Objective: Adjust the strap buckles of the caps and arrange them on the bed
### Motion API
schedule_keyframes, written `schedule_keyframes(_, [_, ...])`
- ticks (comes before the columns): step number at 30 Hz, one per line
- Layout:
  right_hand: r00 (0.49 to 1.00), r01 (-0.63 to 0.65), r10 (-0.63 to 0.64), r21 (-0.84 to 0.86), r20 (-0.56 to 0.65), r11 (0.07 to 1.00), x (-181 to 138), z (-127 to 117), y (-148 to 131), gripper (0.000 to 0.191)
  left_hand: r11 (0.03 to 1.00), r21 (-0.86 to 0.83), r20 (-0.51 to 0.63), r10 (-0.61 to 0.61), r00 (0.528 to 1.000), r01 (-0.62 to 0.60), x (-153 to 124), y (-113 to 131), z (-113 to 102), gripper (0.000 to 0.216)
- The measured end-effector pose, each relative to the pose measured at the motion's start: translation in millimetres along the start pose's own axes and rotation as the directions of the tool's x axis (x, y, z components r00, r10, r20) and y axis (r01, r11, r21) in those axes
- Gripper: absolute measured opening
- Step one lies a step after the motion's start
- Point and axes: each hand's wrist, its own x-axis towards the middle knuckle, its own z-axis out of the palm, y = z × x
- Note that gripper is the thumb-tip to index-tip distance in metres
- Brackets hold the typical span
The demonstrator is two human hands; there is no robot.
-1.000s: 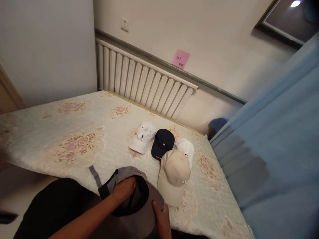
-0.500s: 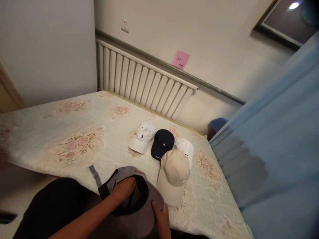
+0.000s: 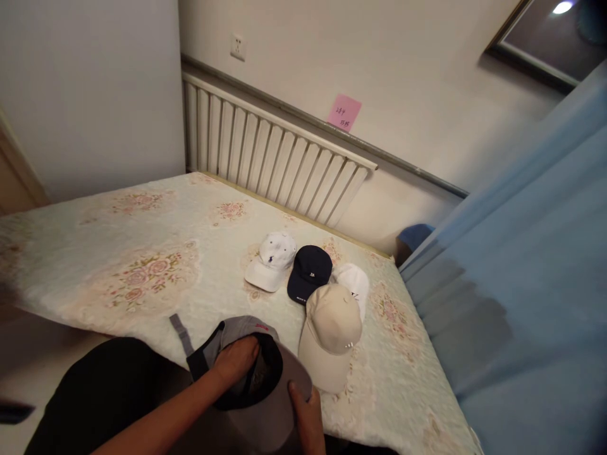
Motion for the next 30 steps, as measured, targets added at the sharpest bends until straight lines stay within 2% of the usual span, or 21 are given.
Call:
schedule_keyframes(8, [1.000, 0.004, -0.004, 0.000, -0.029, 1.000, -4, 1, -6, 0.063, 1.000, -0.020, 0.012, -0.004, 1.000, 0.004, -1, 1, -2, 0.042])
schedule_keyframes(16, [1.000, 0.012, -0.013, -0.011, -0.016, 1.000, 2, -1, 8, 0.066, 1.000, -0.021, 0.008, -0.007, 1.000, 0.007, 2, -3, 3, 0.040])
schedule_keyframes(23, [0.997, -0.027, 0.027, -0.003, 0.071, 1.000, 5, -6, 2, 0.065, 1.000, -0.025, -0.006, 0.003, 1.000, -0.003, 4, -7, 8, 0.039])
schedule_keyframes(30, [1.000, -0.012, 0.012, 0.016, 0.021, 1.000, 4, -1, 3, 0.063, 0.998, -0.026, -0.054, 0.059, 0.997, -0.060, 6, -8, 3, 0.037])
